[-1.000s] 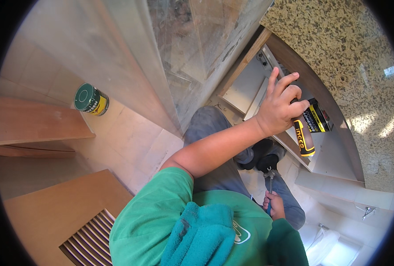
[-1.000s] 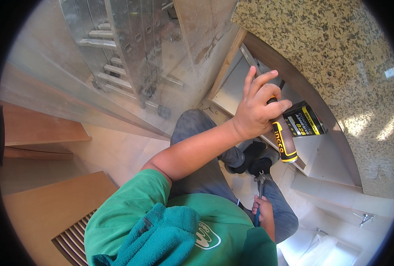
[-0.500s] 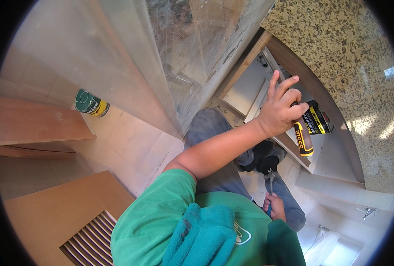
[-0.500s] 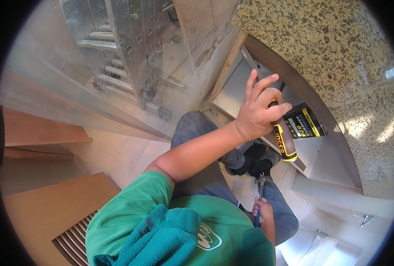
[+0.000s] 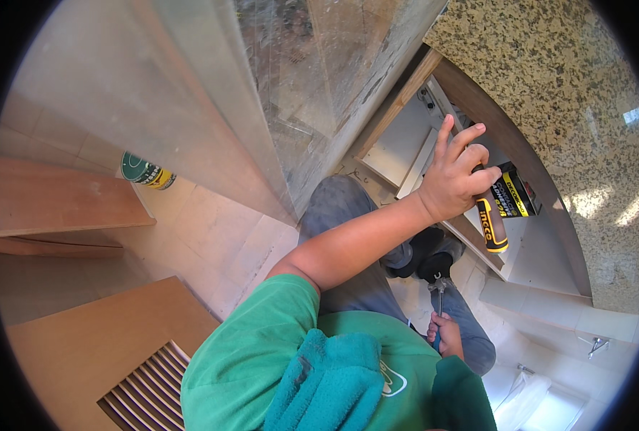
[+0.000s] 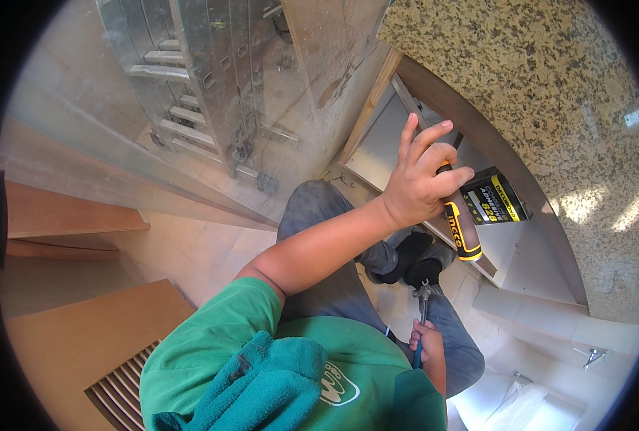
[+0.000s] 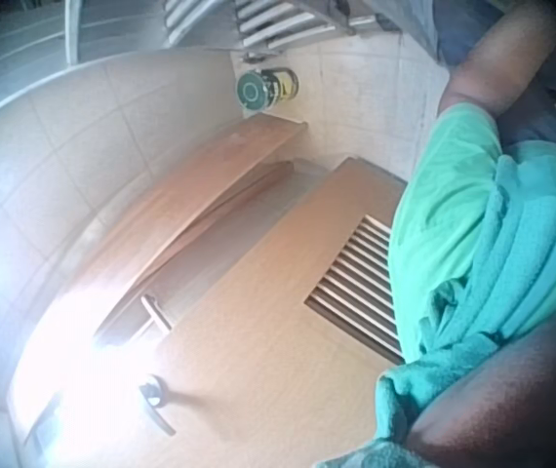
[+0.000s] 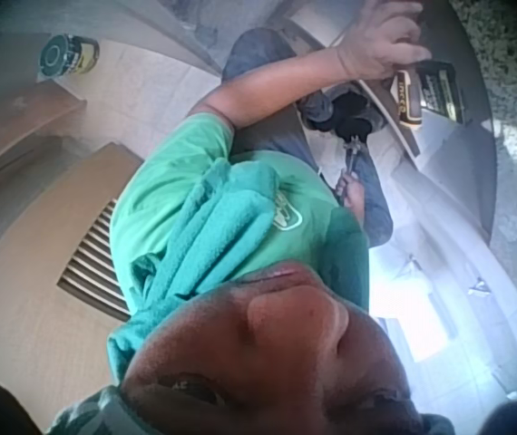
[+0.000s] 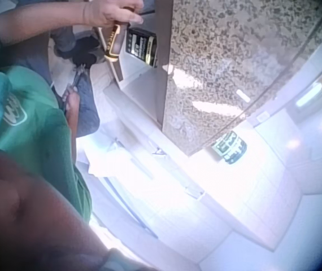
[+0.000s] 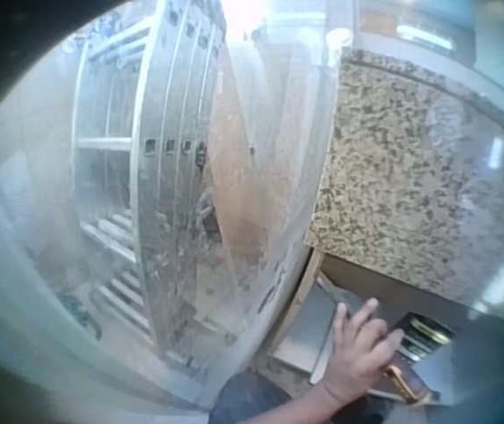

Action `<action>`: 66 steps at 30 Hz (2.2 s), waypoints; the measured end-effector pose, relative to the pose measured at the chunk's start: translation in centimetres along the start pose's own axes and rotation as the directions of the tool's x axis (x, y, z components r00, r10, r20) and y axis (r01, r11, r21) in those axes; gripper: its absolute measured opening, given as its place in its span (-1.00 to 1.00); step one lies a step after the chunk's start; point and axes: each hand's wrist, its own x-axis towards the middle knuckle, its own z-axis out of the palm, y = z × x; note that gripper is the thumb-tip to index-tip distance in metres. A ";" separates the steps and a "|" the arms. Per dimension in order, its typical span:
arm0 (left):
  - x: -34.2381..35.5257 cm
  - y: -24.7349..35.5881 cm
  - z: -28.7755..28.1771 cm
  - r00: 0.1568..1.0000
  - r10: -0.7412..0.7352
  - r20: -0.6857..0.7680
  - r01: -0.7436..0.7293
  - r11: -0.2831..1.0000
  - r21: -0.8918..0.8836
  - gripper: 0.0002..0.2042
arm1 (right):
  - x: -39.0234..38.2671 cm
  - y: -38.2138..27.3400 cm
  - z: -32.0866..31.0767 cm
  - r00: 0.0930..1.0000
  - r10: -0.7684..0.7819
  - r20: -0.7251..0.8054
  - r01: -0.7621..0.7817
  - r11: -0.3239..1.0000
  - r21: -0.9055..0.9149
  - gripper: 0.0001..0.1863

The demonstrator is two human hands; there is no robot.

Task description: The person sits on the floor under a bathroom vanity and uses a utility knife to score the edge of a wooden trim piece. They then use a hammer to tap the trim into place along the side of the cabinet.

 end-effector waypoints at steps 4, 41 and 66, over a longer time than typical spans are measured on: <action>-0.1 0.0 0.0 1.000 -0.008 0.011 0.008 1.000 -0.010 -0.68 | -0.1 -0.1 0.2 1.000 -0.006 -0.009 0.006 1.000 0.009 -0.78; 0.3 -0.3 -2.9 0.997 0.008 0.082 0.002 0.993 -0.121 -0.74 | -0.6 -0.3 0.5 0.999 -0.027 -0.036 0.026 1.000 -0.003 -0.79; 0.1 -0.5 -3.2 0.996 0.007 0.085 0.004 0.992 -0.129 -0.78 | -0.7 -0.1 0.6 0.998 -0.055 -0.038 0.054 0.998 -0.029 -0.79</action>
